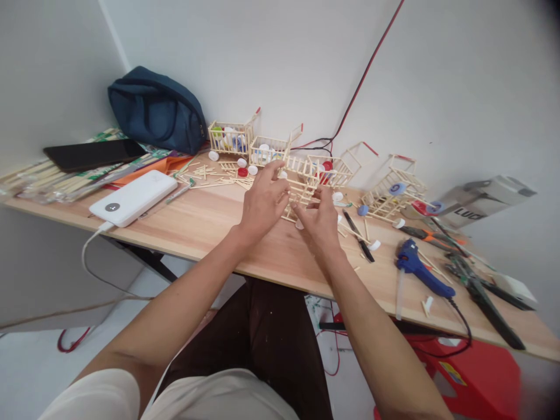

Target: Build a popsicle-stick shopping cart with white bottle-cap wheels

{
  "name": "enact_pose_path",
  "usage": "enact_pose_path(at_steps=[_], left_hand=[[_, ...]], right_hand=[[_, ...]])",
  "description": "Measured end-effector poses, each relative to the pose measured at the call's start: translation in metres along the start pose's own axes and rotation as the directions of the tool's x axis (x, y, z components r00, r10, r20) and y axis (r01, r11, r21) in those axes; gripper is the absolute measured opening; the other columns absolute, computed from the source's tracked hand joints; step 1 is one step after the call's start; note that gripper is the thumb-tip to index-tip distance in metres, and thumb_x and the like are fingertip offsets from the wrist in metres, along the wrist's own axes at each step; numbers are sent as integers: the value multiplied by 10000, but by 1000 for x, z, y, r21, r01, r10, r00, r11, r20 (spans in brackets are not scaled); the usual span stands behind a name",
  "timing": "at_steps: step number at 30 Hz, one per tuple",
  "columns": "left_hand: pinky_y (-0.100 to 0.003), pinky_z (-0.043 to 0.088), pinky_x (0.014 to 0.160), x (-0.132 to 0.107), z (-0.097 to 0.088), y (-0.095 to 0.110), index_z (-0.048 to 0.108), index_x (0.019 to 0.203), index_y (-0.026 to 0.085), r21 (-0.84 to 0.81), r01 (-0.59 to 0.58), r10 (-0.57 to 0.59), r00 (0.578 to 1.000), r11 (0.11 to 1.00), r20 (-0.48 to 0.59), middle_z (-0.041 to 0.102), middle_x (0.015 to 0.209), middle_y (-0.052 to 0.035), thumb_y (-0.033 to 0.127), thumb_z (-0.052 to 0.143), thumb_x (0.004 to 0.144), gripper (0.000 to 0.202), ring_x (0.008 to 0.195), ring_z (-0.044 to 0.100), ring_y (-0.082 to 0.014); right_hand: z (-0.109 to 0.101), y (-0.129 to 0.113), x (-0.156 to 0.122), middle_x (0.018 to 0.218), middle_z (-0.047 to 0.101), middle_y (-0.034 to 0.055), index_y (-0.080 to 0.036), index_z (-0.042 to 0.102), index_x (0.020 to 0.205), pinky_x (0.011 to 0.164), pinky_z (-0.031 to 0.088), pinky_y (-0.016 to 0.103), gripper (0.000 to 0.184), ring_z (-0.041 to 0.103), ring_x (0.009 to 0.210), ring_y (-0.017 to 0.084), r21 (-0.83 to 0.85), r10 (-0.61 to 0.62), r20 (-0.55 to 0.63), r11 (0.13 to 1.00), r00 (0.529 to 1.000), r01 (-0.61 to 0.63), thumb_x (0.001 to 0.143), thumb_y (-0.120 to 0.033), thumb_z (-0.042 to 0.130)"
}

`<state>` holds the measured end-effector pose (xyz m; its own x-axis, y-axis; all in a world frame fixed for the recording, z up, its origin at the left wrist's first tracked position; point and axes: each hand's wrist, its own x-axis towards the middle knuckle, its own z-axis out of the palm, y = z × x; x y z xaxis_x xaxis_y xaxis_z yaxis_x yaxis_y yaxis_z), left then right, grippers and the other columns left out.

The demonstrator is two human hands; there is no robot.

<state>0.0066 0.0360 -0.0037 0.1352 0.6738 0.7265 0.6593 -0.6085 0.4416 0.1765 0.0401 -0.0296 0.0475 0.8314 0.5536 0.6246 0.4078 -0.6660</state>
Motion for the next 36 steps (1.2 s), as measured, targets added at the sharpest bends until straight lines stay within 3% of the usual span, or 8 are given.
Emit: enact_pose_path(at_steps=[22, 36], left_hand=[[-367, 469, 1037, -1, 3, 0, 563, 769, 194, -33, -4, 2, 999, 999, -50, 542, 1396, -81, 73, 553, 817, 131, 1177, 564, -208], [-383, 481, 1017, 3, 4, 1, 566, 778, 194, -34, -16, 13, 996, 999, -90, 560, 1332, -110, 133, 555, 815, 73, 1113, 588, -216]], right_hand=[[2, -5, -3, 1125, 643, 75, -239, 503, 1183, 817, 509, 400, 532, 613, 821, 197, -38, 0, -36, 999, 999, -1, 802, -569, 674], [7, -7, -2, 1108, 632, 84, -235, 506, 1195, 835, 501, 392, 479, 604, 859, 208, -73, 17, -74, 997, 997, -22, 846, -539, 630]])
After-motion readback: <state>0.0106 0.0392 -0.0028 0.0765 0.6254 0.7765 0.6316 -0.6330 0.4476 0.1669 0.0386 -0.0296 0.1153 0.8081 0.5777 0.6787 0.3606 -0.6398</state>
